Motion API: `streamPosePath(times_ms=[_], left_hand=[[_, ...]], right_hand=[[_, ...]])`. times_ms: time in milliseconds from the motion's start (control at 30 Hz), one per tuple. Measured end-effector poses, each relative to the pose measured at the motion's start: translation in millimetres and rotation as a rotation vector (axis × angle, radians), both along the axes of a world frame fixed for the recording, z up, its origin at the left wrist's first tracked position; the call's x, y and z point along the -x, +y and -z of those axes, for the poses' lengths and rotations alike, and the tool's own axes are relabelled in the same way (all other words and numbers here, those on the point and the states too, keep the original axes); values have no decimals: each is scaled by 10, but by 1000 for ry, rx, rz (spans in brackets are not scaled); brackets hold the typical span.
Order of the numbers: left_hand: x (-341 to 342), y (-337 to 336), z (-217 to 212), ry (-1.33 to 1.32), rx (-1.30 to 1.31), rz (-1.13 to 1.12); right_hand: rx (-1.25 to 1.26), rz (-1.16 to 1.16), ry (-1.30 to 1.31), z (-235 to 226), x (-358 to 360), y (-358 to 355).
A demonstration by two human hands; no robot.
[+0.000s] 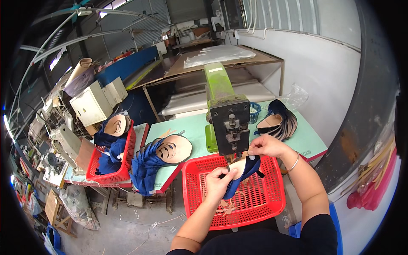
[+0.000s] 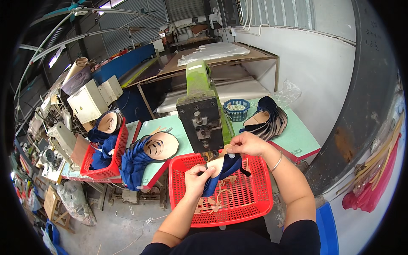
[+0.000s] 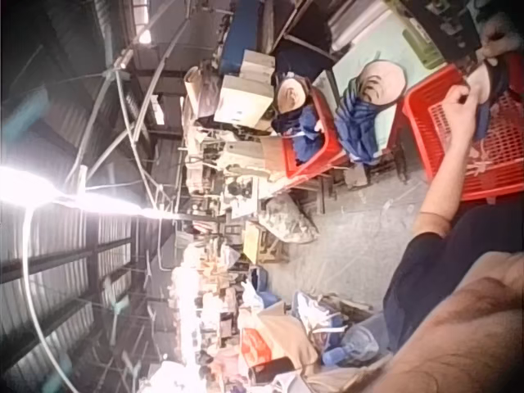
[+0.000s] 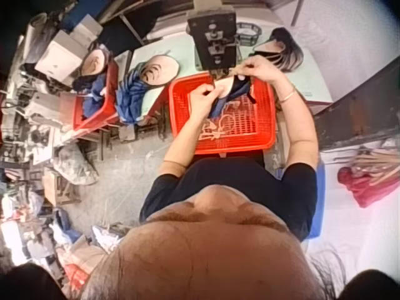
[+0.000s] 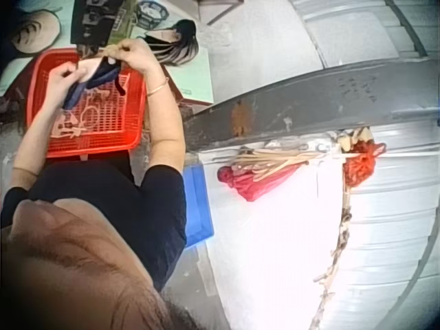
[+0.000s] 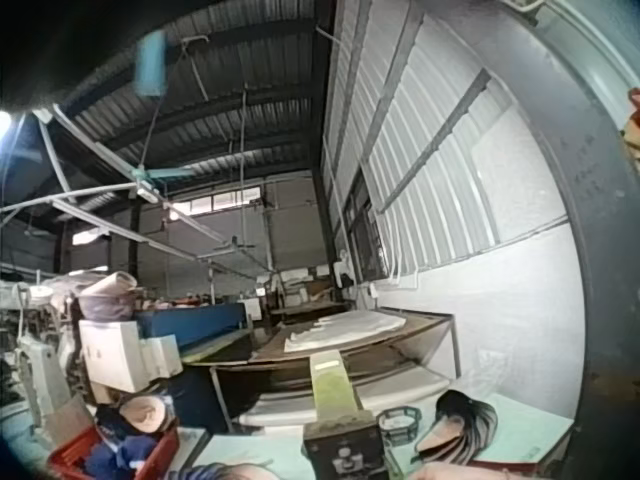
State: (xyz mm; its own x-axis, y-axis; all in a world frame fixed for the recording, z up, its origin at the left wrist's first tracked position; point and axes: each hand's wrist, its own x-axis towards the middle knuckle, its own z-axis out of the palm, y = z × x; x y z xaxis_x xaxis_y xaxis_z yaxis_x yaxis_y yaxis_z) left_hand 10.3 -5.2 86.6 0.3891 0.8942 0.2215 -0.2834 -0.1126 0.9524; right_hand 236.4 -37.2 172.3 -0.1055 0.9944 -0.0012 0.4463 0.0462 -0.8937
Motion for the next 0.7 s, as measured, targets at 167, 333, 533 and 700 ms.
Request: streamPosePath(times_ms=[167, 333, 533, 700], left_hand=[[178, 39, 32, -134, 90, 62], [316, 176, 170, -179, 133, 129], [412, 300, 109, -141, 65, 148], [471, 541, 152, -133, 70, 232]], right_hand=[[19, -8, -61, -142, 227, -47], [21, -49, 31, -36, 317, 25], [34, -44, 24, -103, 460, -14], [62, -41, 162, -55, 541, -54]])
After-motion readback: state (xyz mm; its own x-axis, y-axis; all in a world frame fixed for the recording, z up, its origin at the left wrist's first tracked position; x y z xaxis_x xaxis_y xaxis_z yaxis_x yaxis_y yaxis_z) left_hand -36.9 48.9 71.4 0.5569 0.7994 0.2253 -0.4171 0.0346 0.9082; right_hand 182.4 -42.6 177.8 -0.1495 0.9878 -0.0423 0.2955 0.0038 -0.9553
